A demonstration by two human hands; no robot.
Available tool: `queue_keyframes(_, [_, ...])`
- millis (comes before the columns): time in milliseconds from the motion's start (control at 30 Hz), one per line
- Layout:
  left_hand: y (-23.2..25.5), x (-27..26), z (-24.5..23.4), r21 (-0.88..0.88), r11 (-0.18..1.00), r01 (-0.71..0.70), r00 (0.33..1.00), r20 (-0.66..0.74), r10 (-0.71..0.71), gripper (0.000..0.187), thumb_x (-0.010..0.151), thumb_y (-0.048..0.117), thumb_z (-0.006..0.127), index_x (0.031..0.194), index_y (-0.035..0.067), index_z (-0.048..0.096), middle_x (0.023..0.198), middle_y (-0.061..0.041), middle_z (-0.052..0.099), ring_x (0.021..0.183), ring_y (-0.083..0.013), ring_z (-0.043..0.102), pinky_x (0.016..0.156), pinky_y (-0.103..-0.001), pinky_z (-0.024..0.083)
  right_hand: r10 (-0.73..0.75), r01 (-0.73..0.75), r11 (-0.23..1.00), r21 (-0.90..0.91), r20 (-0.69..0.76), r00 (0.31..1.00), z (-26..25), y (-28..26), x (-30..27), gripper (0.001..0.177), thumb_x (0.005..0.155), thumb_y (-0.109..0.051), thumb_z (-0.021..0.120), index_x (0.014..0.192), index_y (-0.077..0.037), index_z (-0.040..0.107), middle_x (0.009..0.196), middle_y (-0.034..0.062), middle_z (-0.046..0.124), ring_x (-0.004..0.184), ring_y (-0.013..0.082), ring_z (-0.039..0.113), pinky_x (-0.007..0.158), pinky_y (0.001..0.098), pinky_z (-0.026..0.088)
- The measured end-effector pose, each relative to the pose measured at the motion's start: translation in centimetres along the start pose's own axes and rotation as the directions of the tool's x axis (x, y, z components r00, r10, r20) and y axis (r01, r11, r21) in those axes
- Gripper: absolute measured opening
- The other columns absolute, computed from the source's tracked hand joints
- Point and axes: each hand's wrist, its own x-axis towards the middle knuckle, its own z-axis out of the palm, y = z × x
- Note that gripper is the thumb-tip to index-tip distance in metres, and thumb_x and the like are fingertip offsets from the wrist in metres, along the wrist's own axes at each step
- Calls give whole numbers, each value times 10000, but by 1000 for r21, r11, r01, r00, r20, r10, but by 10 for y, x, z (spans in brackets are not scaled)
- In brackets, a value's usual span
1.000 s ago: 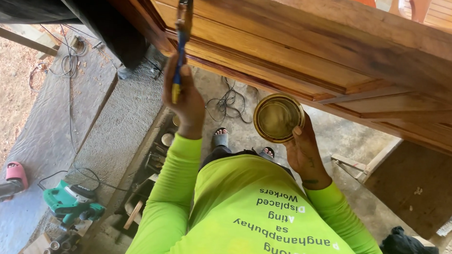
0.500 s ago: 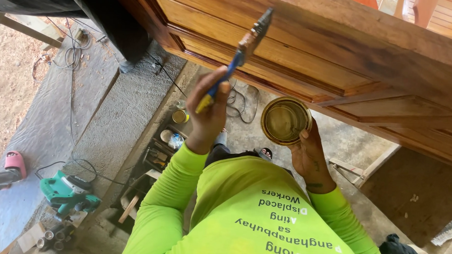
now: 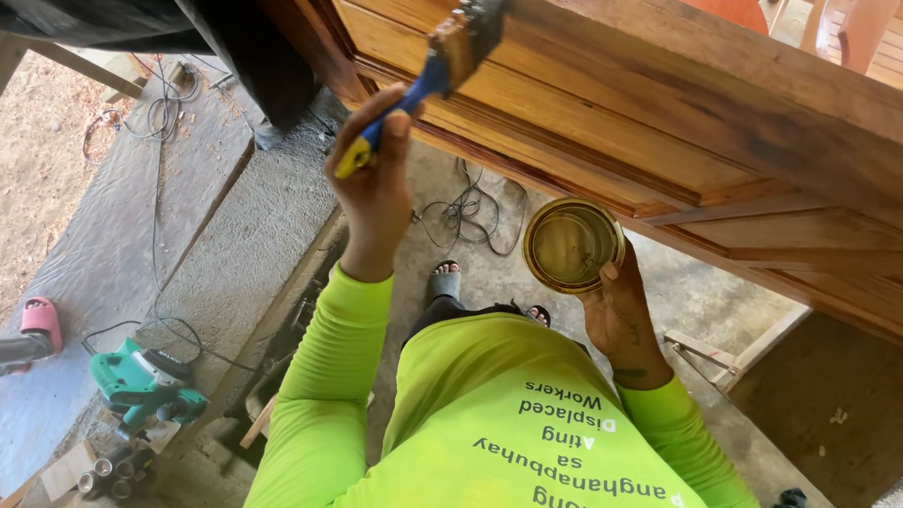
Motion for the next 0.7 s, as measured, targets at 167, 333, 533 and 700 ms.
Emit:
queue_keyframes(167, [-12,26,-47,121,988,-97,990,-92,108,235,1097,169,664,1283,27,688,1251,-122,727,1171,-217,739,1020,-368,646,11,-11,1000,-10,-15,1000,-1,8,2,842,913,-435,782,1571,-96,381,1534,72,509,1416,240,507,1158,459,463])
queue_keyframes(333, [-21,32,-64,238,963,-125,967,-186,172,247,1115,151,660,1320,14,675,1287,-113,714,1171,-190,725,1014,-343,633,18,-18,1000,-15,0,1000,5,8,3,847,912,-444,773,1575,-93,380,1529,82,514,1408,249,512,1153,466,465])
queue_keyframes(533, [-39,21,-37,355,917,-182,945,-194,263,246,1059,138,667,1294,64,683,1138,-41,752,790,-53,642,643,-220,521,18,-17,999,-40,15,1000,9,5,0,753,956,-419,732,1551,-83,415,1511,95,530,1393,251,537,1151,482,473])
queue_keyframes(700, [-16,-11,5,387,871,-304,947,26,319,257,1056,93,691,1311,101,660,1109,-25,740,959,-116,661,787,-261,586,0,0,1000,4,11,1000,4,8,-2,659,992,-357,686,1540,-98,427,1509,89,526,1381,255,538,1134,501,481])
